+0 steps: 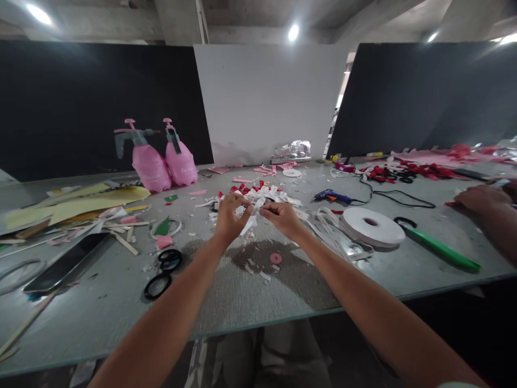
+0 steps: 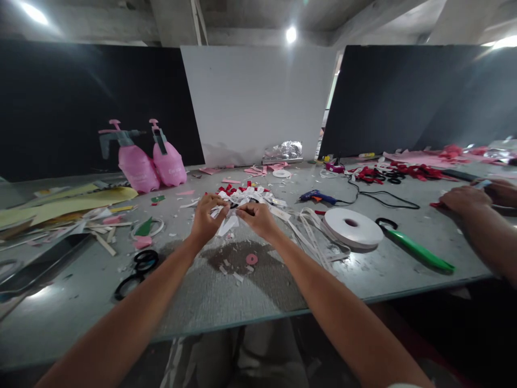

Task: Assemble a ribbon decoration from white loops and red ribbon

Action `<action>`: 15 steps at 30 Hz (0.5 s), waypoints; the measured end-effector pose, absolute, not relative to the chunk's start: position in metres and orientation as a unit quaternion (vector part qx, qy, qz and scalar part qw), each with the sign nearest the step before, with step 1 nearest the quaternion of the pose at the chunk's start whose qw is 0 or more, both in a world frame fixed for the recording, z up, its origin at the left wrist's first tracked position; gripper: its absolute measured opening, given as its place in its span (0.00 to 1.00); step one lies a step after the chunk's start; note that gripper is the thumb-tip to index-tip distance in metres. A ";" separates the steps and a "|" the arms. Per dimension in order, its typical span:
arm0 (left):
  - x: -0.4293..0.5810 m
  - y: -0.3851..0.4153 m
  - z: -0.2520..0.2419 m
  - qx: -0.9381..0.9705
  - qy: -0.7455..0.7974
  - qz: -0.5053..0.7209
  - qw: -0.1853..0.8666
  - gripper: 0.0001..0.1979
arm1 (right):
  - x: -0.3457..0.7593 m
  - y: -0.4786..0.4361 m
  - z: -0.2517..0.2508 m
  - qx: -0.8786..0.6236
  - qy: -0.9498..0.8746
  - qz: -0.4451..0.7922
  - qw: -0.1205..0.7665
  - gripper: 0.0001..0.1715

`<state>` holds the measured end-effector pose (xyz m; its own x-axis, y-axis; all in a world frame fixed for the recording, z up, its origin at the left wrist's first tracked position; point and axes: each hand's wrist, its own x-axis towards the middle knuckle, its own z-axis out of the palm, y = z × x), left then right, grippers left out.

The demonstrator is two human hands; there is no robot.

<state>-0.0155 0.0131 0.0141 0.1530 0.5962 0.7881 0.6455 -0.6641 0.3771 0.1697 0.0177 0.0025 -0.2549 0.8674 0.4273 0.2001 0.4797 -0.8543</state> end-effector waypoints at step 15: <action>-0.013 0.009 0.016 -0.840 -0.417 -0.331 0.104 0.05 | 0.165 0.019 -0.011 -0.414 -0.787 0.202 0.410 0.19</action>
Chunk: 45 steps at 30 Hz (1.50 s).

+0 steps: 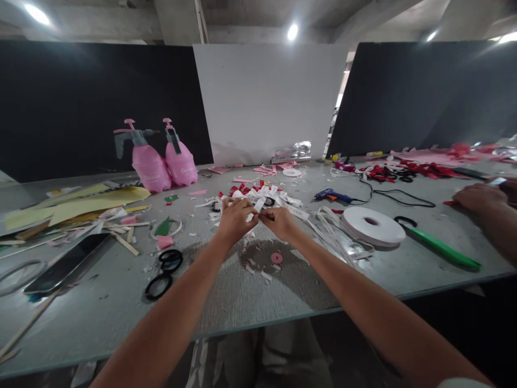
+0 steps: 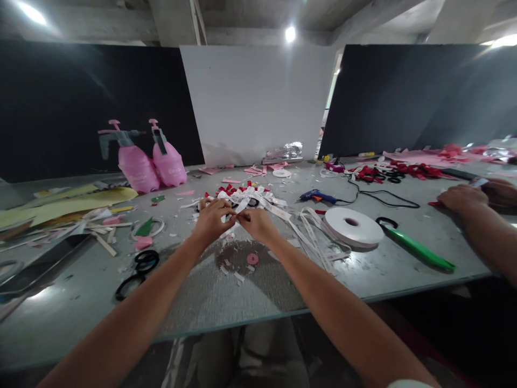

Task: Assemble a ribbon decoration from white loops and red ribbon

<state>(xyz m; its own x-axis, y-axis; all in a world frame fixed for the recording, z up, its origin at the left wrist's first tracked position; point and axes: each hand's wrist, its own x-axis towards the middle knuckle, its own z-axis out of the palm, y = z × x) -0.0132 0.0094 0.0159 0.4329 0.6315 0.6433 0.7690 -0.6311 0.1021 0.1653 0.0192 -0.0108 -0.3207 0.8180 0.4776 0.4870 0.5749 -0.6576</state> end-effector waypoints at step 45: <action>-0.013 0.005 0.019 -0.798 -0.403 -0.446 -0.041 0.10 | 0.163 0.007 0.008 -0.413 -0.625 0.443 0.493 0.25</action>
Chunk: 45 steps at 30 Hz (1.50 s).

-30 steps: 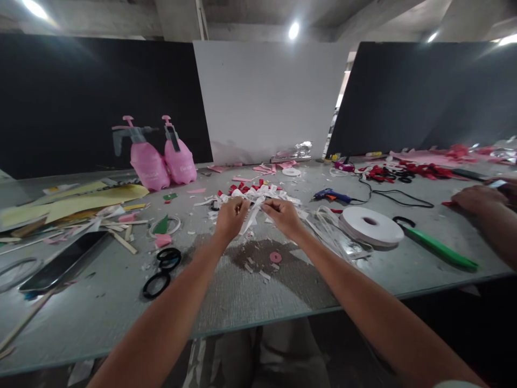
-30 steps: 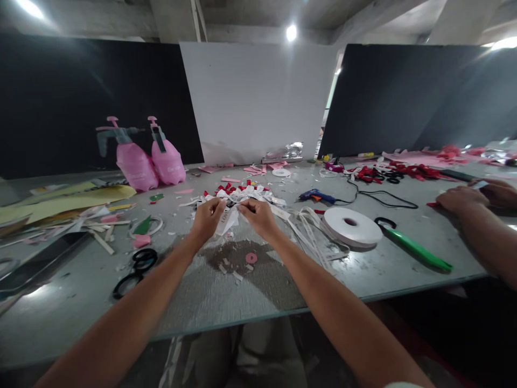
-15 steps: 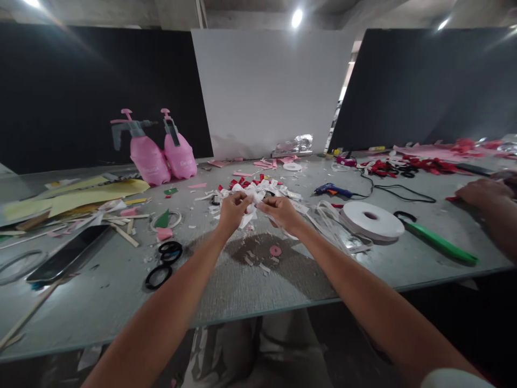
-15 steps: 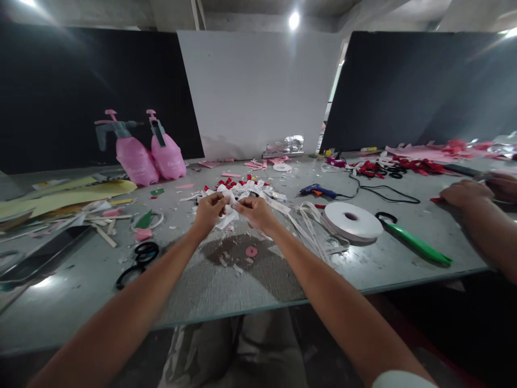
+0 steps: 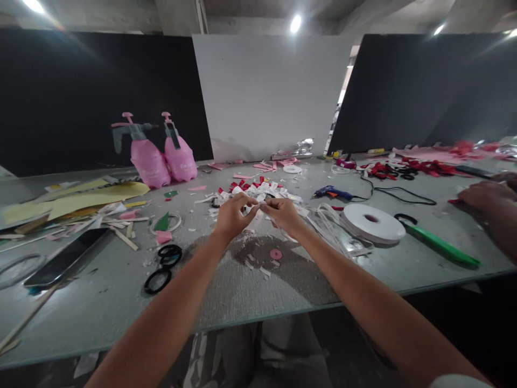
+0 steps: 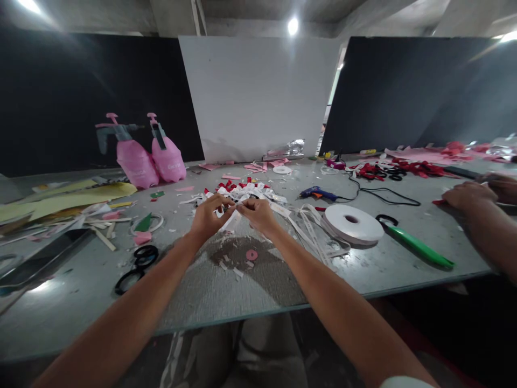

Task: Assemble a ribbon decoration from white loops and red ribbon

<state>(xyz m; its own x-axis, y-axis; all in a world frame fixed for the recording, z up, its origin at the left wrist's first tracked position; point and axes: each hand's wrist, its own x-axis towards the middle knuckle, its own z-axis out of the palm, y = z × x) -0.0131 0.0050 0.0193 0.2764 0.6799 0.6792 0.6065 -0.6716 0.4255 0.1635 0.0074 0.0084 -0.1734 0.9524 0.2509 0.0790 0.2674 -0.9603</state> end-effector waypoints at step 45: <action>-0.017 0.015 0.016 0.855 0.405 0.307 -0.101 0.09 | 0.160 0.006 0.005 -0.449 -0.598 0.478 0.461 0.22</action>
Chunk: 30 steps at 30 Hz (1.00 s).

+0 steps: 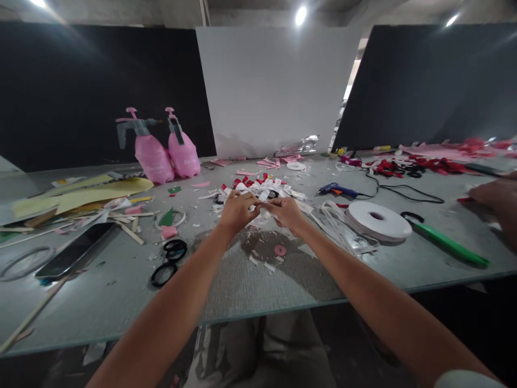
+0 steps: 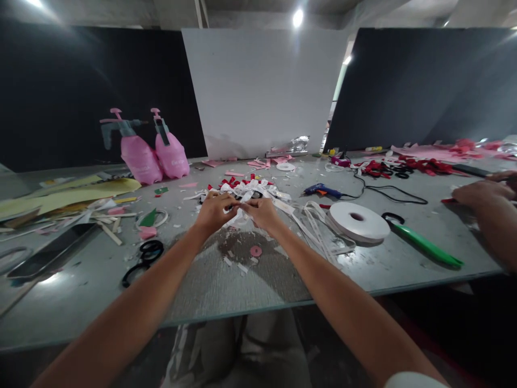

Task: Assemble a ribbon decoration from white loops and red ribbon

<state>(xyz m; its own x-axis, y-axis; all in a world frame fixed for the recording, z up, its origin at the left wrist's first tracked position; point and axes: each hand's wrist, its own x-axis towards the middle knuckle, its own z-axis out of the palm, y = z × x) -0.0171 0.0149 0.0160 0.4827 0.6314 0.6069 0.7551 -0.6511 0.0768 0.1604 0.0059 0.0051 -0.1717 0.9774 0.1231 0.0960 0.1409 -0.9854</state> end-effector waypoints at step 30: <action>-0.010 0.020 0.014 -0.823 -0.451 -0.337 0.072 0.07 | 0.164 0.010 0.002 -0.452 -0.638 0.440 0.441 0.23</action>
<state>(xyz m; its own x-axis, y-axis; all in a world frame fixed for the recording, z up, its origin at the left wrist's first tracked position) -0.0100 0.0197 0.0143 0.3665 0.6940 0.6197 0.7906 -0.5834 0.1858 0.1636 0.0098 0.0022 -0.2026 0.9651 0.1659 0.1878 0.2046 -0.9607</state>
